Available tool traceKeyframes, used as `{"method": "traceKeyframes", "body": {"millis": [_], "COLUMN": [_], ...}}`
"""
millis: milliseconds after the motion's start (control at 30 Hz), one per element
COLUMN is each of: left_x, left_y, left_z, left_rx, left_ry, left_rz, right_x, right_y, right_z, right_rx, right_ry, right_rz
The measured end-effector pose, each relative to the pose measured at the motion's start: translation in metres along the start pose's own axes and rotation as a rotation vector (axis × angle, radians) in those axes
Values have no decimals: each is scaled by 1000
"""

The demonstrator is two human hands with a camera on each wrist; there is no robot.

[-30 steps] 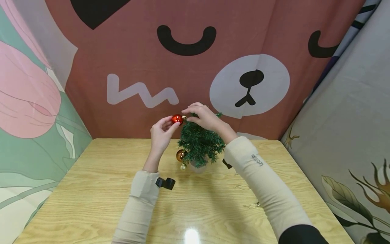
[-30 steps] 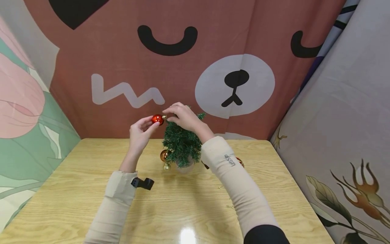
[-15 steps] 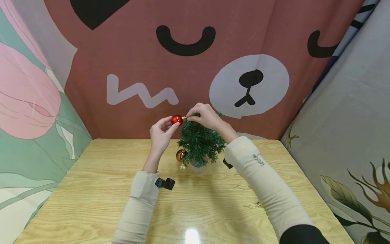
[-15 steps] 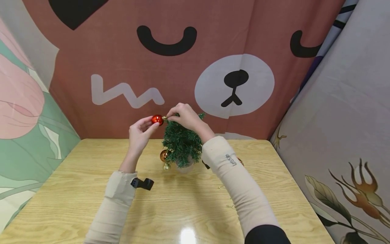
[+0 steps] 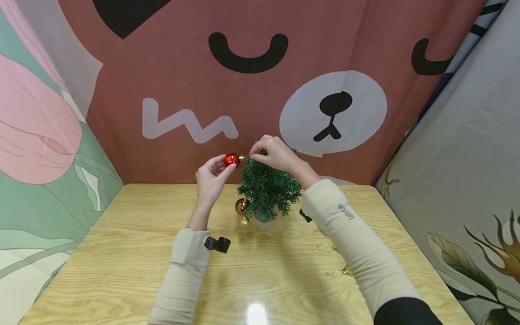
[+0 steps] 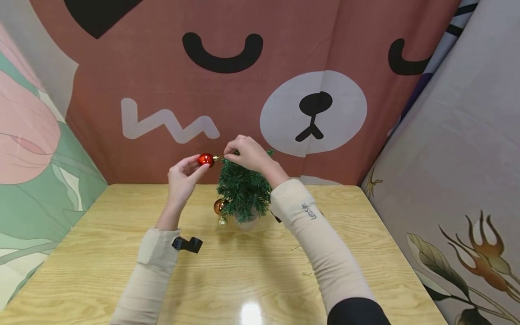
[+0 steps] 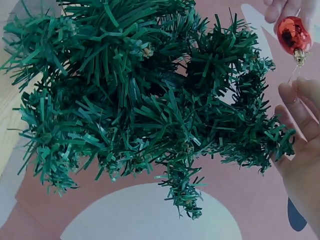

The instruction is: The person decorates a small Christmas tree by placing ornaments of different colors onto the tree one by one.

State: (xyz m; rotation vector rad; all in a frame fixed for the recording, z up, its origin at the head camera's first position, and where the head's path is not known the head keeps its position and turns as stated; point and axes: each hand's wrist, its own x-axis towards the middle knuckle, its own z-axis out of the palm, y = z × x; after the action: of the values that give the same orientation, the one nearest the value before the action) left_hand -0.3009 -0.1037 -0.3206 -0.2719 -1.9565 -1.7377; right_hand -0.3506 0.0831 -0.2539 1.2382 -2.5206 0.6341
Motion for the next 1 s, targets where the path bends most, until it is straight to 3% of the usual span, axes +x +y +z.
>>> {"method": "traceKeyframes", "body": {"millis": [267, 467, 733, 1000], "left_x": [-1, -2, -3, -3], "left_y": [-2, -2, -5, -6], "left_z": [2, 2, 2, 3], "left_rx": [81, 123, 151, 187], "left_ry": [13, 18, 9, 3], "left_rz": [70, 57, 67, 64], "right_x": [4, 6, 9, 13], "right_y": [-2, -8, -12, -18], "right_z": [1, 1, 3, 7], "right_rx": [-203, -308, -424, -489], "right_ry": [-48, -114, -71, -79], "right_rz": [-61, -9, -13, 8]}}
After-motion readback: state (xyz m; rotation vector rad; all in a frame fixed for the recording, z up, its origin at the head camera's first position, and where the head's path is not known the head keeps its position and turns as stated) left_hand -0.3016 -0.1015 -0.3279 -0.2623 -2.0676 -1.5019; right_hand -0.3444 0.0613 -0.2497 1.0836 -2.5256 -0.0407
